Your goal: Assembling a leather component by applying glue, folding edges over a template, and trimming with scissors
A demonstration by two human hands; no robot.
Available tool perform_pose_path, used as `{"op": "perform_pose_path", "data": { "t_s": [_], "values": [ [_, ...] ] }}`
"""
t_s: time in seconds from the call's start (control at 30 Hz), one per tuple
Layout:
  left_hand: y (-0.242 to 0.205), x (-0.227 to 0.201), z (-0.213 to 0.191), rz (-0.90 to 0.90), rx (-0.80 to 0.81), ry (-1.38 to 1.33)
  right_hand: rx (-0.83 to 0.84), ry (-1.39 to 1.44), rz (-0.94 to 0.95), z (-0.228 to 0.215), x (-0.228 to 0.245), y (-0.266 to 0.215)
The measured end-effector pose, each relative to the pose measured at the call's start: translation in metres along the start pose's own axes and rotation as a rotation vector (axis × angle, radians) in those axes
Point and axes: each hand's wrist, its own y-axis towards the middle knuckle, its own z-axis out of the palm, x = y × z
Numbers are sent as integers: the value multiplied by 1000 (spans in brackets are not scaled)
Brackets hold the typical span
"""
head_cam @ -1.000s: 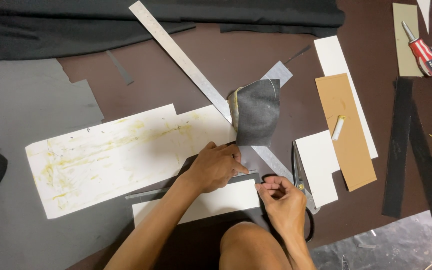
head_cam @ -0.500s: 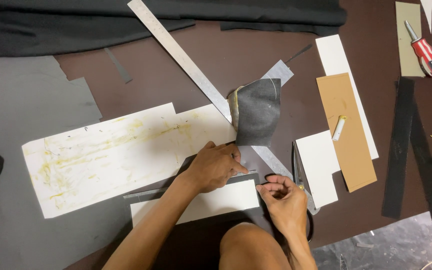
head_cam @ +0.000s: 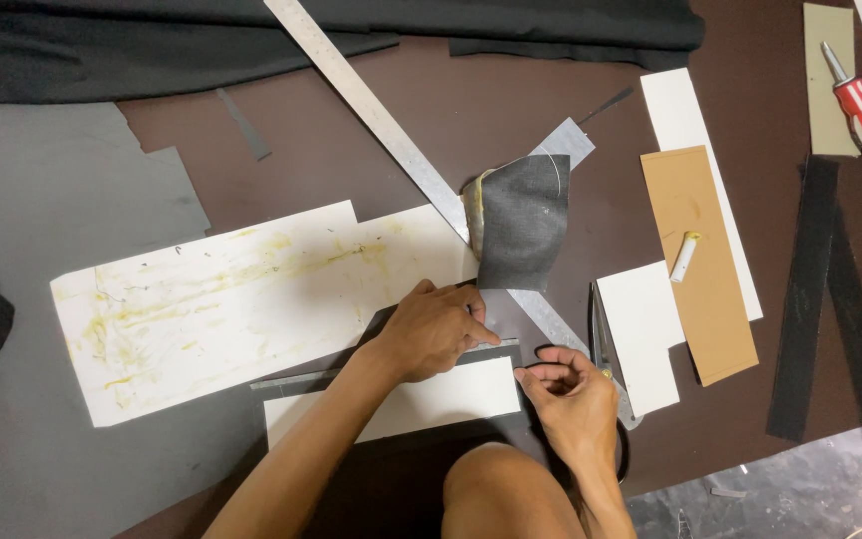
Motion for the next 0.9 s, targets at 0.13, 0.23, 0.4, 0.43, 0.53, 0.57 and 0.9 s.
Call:
{"op": "perform_pose_path", "data": {
  "t_s": [0.13, 0.23, 0.4, 0.43, 0.53, 0.57, 0.9],
  "values": [
    [-1, 1, 1, 22, -7, 24, 2, -1, 20, 0, 2, -1],
    [-8, 1, 2, 28, -5, 4, 0, -9, -20, 0, 2, -1],
    [-30, 12, 14, 35, -303, -160, -19, -43, -39, 1, 2, -4],
    [-40, 8, 10, 34, -302, -156, -18, -40, -39, 0, 3, -6],
    [-73, -11, -1, -8, -582, -40, -9, -29, -19, -1, 3, -6],
    [-86, -22, -4, 43, -703, 93, -7, -34, -51, -1, 0, -5],
    [-163, -51, 39, -71, -718, 459, -73, -205, -1130, 21, -33, 2]
  ]
}}
